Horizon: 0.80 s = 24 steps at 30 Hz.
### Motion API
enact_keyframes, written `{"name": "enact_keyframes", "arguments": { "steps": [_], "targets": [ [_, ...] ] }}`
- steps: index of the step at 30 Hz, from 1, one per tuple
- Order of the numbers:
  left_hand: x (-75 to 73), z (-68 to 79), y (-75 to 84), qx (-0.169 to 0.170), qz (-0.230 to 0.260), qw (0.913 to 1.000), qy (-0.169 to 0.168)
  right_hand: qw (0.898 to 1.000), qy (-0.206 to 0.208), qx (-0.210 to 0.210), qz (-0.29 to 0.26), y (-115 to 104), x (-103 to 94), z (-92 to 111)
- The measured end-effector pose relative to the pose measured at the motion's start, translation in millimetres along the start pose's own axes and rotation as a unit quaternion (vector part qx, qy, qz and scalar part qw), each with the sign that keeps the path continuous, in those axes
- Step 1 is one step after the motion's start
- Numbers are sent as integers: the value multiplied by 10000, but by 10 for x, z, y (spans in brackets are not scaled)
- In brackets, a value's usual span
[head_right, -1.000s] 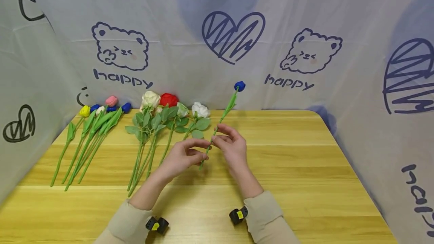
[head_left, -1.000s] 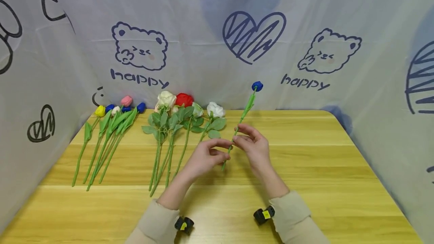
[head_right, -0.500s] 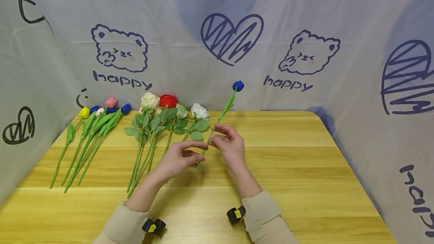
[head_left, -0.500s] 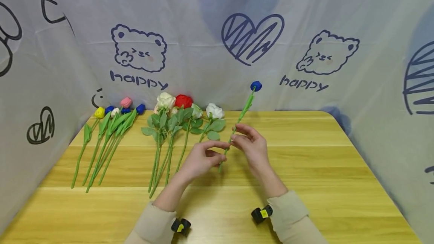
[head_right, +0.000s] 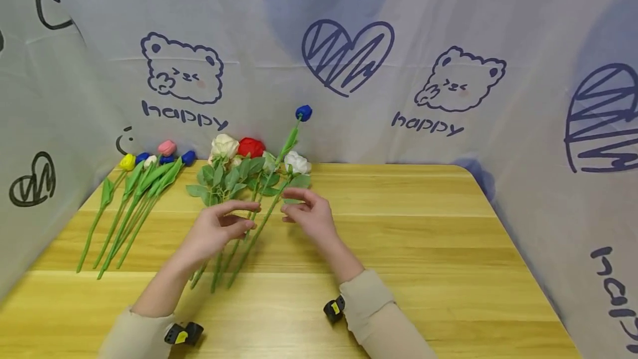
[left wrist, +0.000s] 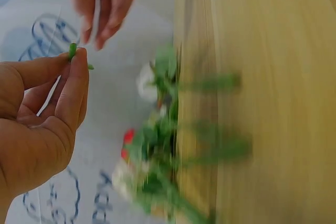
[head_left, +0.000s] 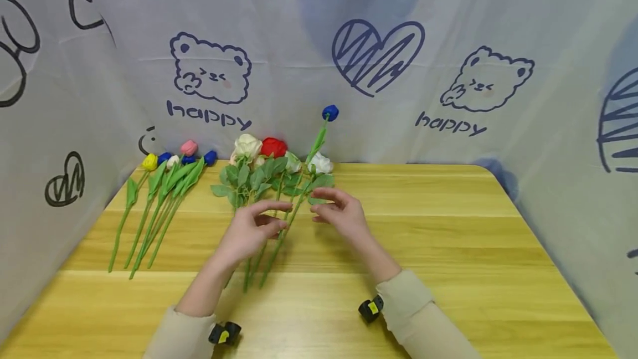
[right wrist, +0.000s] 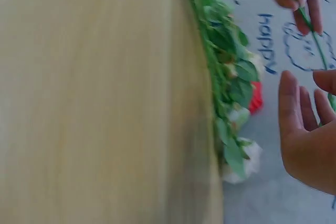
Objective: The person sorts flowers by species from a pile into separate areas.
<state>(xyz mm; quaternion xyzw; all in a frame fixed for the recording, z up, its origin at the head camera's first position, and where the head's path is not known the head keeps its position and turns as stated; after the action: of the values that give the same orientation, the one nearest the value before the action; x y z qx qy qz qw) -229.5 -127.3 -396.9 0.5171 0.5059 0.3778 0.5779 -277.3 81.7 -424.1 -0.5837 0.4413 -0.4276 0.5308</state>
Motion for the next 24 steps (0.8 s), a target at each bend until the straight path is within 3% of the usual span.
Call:
{"name": "enact_keyframes", "arguments": {
  "steps": [5, 10, 18, 24],
  "targets": [
    [-442, 131, -45, -143, -253, 9988, 401, 9943, -753, 501, 565, 169, 219, -80],
    [-883, 285, -120, -333, -458, 9958, 723, 9836, -1216, 888, 993, 242, 378, -133],
    [-1587, 575, -312, -809, -1131, 9831, 1191, 9721, -1455, 1080, 1487, 323, 526, -188],
    [-2170, 756, -506, -1016, -1349, 9739, 1515, 9678, -1513, 1085, 1693, 318, 591, -215]
  ]
}}
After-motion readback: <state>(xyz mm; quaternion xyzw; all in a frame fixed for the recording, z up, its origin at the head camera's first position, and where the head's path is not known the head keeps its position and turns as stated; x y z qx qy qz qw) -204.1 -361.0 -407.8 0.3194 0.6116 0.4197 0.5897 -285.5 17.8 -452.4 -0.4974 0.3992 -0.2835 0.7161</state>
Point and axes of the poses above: each hand's wrist, its own z-axis away from the middle knuckle, its own x-axis out of the palm, y = z × x, the point moved 4 cm from there along -z, towards the middle knuckle, and after that the axes turned 5 degrees about z, right-handed, at the moved point
